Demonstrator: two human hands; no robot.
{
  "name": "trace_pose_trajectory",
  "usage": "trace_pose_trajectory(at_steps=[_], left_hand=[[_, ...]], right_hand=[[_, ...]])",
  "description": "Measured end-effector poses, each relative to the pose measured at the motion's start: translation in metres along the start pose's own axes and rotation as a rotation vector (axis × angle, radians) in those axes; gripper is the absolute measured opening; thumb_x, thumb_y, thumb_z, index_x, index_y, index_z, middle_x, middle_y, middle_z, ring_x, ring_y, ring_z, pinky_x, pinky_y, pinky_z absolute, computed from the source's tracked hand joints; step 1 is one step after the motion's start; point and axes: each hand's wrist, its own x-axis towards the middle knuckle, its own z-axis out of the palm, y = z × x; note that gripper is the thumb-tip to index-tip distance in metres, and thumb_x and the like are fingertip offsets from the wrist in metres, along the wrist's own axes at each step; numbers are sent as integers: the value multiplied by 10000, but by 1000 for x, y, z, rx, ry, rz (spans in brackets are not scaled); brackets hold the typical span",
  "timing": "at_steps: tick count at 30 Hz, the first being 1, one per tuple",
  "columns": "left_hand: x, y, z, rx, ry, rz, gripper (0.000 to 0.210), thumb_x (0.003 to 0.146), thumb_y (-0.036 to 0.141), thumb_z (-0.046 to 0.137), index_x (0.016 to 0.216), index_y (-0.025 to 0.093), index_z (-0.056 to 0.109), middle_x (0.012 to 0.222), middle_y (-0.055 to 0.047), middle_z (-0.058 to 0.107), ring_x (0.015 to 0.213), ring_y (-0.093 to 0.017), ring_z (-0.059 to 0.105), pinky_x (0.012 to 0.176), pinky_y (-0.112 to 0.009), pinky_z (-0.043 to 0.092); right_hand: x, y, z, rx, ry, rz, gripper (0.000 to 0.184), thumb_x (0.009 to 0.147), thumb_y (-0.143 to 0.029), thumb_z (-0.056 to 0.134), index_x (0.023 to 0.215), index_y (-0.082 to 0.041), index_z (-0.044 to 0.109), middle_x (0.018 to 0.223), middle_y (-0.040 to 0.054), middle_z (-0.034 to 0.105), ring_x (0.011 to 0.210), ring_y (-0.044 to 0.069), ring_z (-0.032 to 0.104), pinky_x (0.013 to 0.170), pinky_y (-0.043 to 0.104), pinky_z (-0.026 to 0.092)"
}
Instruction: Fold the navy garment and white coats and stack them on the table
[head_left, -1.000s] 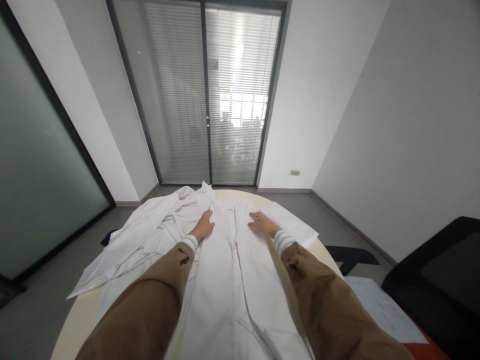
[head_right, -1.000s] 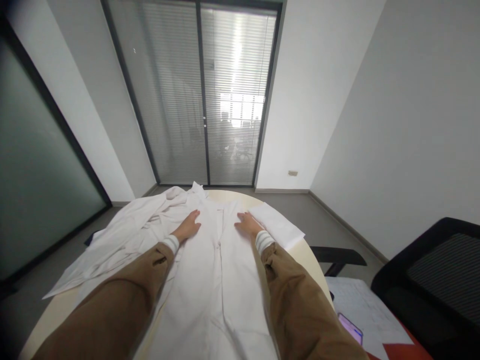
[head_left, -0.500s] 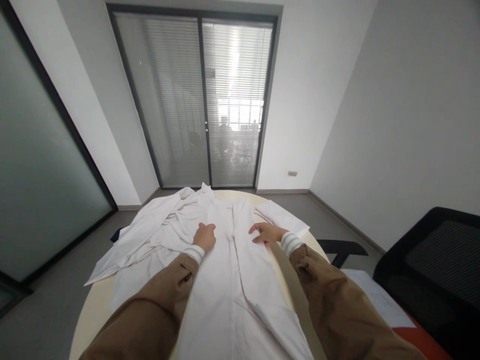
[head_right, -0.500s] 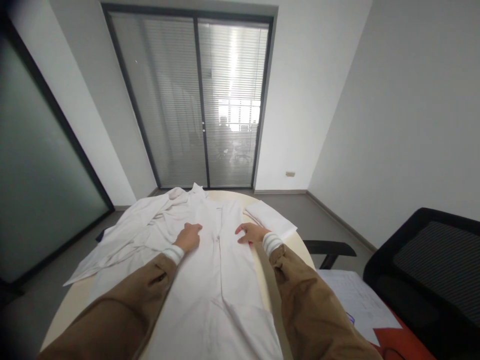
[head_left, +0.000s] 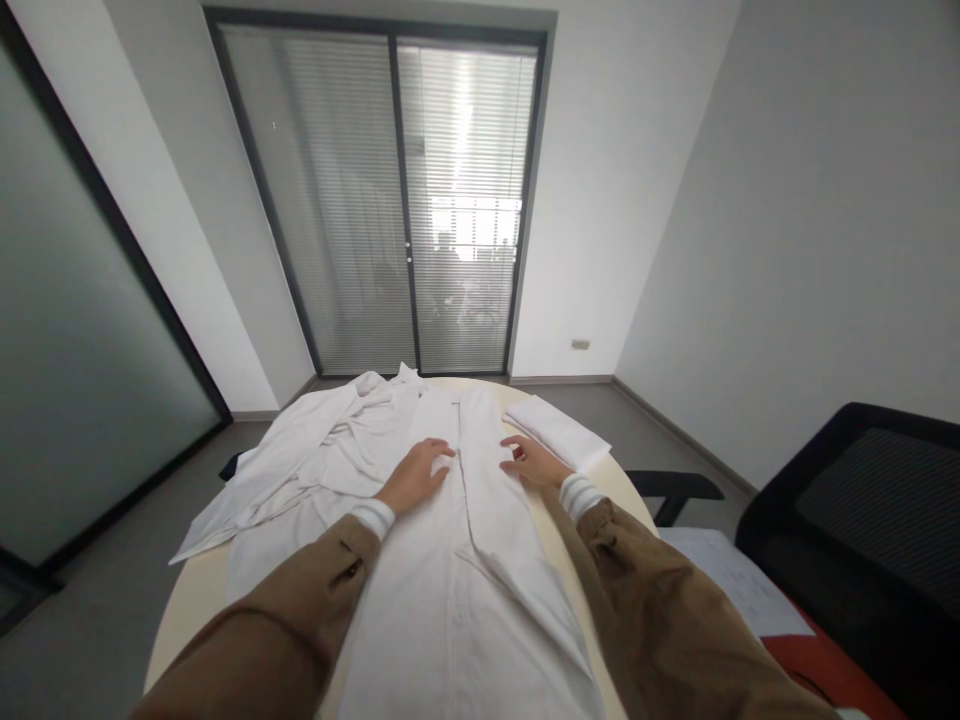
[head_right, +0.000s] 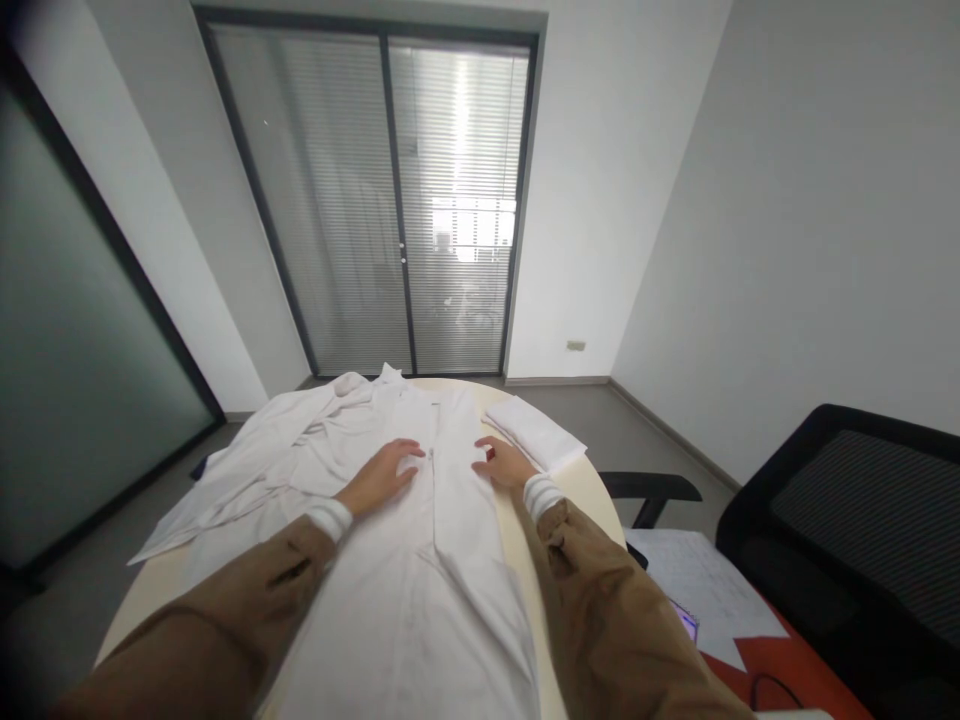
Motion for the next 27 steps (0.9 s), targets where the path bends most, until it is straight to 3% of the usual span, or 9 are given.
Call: trace_pose_trajectory(at_steps=[4, 7, 10, 12, 15, 18, 20, 24, 27], left_hand=[[-37, 62, -1, -162, -345, 405, 356, 847, 339, 684, 1183, 229, 643, 1257, -87, 636, 1201, -248, 550, 1071, -391, 396], [-55, 85, 8, -172, -436, 438, 450, 790, 469, 738, 1133, 192, 649, 1116, -102, 676, 1063, -261, 600, 989, -391, 433], [-61, 85, 17, -250, -496, 440, 282, 828, 445, 696, 906, 178, 651, 918, -59, 676, 885, -202, 609, 867, -315, 460], [-62, 83, 20, -289, -540, 427, 277, 835, 434, 695, 762, 185, 596, 793, -18, 639, 826, -173, 590, 818, -275, 448], [-66, 91, 22, -219, -517, 363, 379, 782, 470, 758, 671, 185, 534, 728, 3, 607, 854, -187, 579, 878, -306, 412], [-72, 107, 26, -203, -441, 396, 352, 767, 480, 773, 735, 185, 584, 895, -27, 663, 924, -205, 589, 992, -368, 352], [-76, 116, 30, -253, -420, 387, 326, 797, 484, 740, 827, 187, 610, 945, -40, 671, 890, -192, 603, 933, -326, 388], [-80, 124, 35, -290, -453, 267, 321, 842, 491, 677, 796, 189, 582, 715, 15, 615, 651, -138, 561, 685, -244, 408], [-80, 127, 34, -342, -443, 324, 276, 884, 414, 623, 737, 187, 566, 706, 4, 618, 673, -141, 574, 709, -243, 425]], right_hand=[[-19, -3, -7, -61, -95, -106, 476, 770, -363, 736, 1217, -231, 640, 735, -33, 579, 634, 131, 547, 645, 261, 429], [-29, -3, -1, -99, -60, -189, 407, 784, -358, 718, 1165, -219, 684, 701, -35, 551, 637, 133, 522, 644, 260, 406], [-35, -2, 9, -85, 41, -199, 319, 817, -359, 678, 1096, -207, 713, 669, -34, 546, 617, 133, 510, 625, 259, 389], [-38, -2, 16, -96, 133, -180, 280, 832, -372, 660, 1056, -217, 725, 659, -33, 557, 610, 134, 509, 619, 258, 380], [-41, -2, 21, -134, 220, -165, 247, 836, -385, 656, 1015, -235, 735, 668, -30, 576, 606, 134, 511, 621, 261, 375], [-43, -2, 23, -141, 242, -164, 242, 839, -391, 652, 1012, -243, 735, 659, -35, 570, 597, 134, 515, 628, 264, 380], [-44, -2, 23, -139, 245, -164, 239, 840, -391, 649, 1007, -243, 734, 655, -37, 565, 593, 133, 514, 631, 264, 385], [-45, -1, 22, -138, 235, -168, 227, 846, -386, 641, 992, -240, 735, 662, -33, 570, 598, 134, 518, 634, 262, 389], [-46, -3, 21, -146, 240, -178, 197, 851, -372, 634, 954, -241, 741, 699, -18, 605, 630, 140, 537, 647, 262, 392]])
